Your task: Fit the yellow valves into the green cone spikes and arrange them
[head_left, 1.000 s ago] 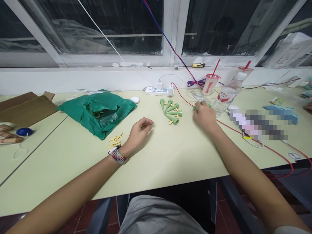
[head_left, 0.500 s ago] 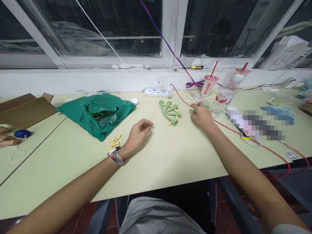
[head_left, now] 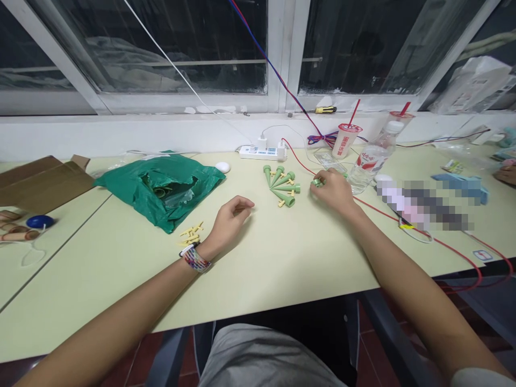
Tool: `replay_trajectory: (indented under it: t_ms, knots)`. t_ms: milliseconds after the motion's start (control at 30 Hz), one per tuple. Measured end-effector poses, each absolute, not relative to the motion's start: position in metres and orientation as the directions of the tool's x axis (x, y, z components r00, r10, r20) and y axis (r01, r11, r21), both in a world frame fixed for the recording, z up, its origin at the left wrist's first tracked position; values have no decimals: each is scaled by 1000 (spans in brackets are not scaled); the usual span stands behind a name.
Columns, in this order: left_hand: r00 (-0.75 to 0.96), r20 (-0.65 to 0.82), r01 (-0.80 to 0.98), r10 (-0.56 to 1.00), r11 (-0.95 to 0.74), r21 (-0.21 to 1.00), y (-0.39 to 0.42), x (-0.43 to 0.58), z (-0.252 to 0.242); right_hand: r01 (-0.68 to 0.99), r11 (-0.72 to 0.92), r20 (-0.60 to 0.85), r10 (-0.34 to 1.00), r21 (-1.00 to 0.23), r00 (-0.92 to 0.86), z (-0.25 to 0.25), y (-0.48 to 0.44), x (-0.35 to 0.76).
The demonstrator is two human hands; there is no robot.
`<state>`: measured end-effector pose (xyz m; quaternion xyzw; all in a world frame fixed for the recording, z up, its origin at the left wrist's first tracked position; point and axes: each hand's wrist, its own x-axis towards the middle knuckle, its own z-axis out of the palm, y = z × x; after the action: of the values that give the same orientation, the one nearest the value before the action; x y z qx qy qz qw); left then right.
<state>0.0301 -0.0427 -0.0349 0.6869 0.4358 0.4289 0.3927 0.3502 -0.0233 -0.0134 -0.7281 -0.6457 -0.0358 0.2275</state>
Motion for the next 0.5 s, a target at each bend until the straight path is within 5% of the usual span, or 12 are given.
replay_trajectory:
  t_ms: [200,367,500]
  knots:
    - [211,344,159,915,-380,911,-50,32,-26,903,234,567,823,-360,13,-3,-55,307]
    - [230,434,100,871,-465,880,-57,31,-20,782,558,617,727,-278,-300,-17,-82,268]
    - [397,445,85,803,-515,853,-61,31,-20,580,791,756,498,-195,-424,-28,-84,251]
